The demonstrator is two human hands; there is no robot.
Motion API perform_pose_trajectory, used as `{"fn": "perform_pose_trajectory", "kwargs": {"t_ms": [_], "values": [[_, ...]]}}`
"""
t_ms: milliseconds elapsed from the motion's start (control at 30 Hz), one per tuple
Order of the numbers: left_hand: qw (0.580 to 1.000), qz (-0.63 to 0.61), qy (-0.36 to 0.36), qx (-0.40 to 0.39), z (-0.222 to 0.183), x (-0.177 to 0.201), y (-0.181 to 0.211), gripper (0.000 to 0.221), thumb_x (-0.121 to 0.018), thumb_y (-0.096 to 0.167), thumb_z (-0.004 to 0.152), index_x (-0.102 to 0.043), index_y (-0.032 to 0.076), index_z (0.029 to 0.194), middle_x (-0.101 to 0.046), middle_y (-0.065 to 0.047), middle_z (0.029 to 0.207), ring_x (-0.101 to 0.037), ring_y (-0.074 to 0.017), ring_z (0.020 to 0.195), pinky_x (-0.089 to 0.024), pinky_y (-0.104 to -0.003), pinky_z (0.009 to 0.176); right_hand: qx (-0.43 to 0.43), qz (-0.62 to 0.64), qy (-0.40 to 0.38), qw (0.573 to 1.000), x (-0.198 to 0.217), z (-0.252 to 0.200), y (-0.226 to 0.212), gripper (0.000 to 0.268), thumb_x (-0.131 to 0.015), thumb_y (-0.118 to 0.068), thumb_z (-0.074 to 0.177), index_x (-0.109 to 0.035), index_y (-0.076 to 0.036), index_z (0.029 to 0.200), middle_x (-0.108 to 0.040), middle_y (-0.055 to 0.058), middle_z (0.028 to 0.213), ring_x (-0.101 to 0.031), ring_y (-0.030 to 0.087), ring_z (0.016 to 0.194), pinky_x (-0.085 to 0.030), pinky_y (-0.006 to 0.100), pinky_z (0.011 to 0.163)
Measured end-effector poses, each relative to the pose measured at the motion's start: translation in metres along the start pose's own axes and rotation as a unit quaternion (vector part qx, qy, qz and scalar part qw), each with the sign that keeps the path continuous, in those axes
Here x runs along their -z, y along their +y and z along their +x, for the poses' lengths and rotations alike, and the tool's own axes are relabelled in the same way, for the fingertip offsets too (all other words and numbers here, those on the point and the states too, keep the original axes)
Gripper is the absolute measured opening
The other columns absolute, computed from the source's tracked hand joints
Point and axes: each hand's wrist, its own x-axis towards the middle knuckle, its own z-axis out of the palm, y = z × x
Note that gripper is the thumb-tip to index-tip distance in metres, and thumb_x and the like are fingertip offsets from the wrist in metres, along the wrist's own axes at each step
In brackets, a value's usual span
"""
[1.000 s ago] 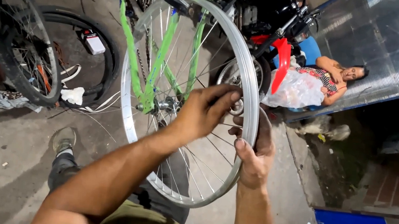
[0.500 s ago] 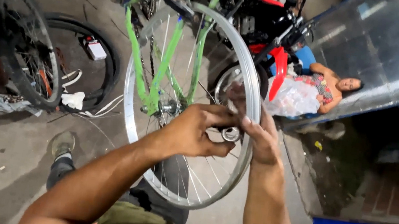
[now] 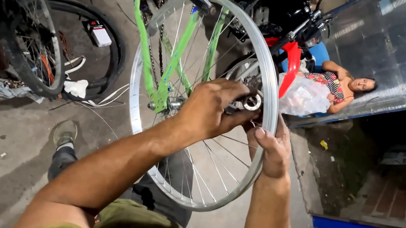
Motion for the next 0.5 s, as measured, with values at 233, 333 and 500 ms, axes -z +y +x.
{"fn": "perform_pose_trajectory", "kwargs": {"t_ms": [233, 333, 500], "values": [[0.996, 0.058, -0.021, -0.060, -0.004, -0.005, -0.011, 0.033, -0.078, 0.026, 0.096, -0.075, 0.003, 0.119, -0.078, -0.019, 0.099, -0.077, -0.0389, 0.093, -0.064, -0.046, 0.076, 0.019, 0.006, 0.013, 1.000, -0.004, -0.005, 0.002, 0.088, -0.066, -0.028, 0.091, -0.023, -0.012, 0.167, -0.043, 0.020, 0.159, -0.044, 0.029, 0.142, -0.042, 0.057, 0.115], [0.994, 0.080, -0.026, -0.070, -0.006, -0.011, -0.017, 0.031, -0.074, 0.022, 0.099, -0.074, 0.005, 0.126, -0.078, -0.020, 0.099, -0.078, -0.0379, 0.090, -0.065, -0.047, 0.074, 0.031, 0.008, 0.015, 0.999, -0.006, -0.008, 0.004, 0.090, -0.065, -0.028, 0.092, -0.020, -0.015, 0.169, -0.040, 0.019, 0.163, -0.041, 0.028, 0.143, -0.040, 0.058, 0.117], [0.975, -0.159, 0.032, 0.149, -0.008, -0.020, -0.015, 0.026, -0.077, 0.025, 0.096, -0.074, 0.015, 0.120, -0.075, -0.004, 0.063, -0.076, -0.0144, 0.059, -0.057, -0.022, 0.054, 0.036, -0.081, 0.087, 0.992, -0.004, -0.012, -0.007, 0.086, -0.074, -0.030, 0.083, -0.041, -0.009, 0.160, -0.051, 0.023, 0.151, -0.049, 0.031, 0.138, -0.045, 0.062, 0.114]]}}
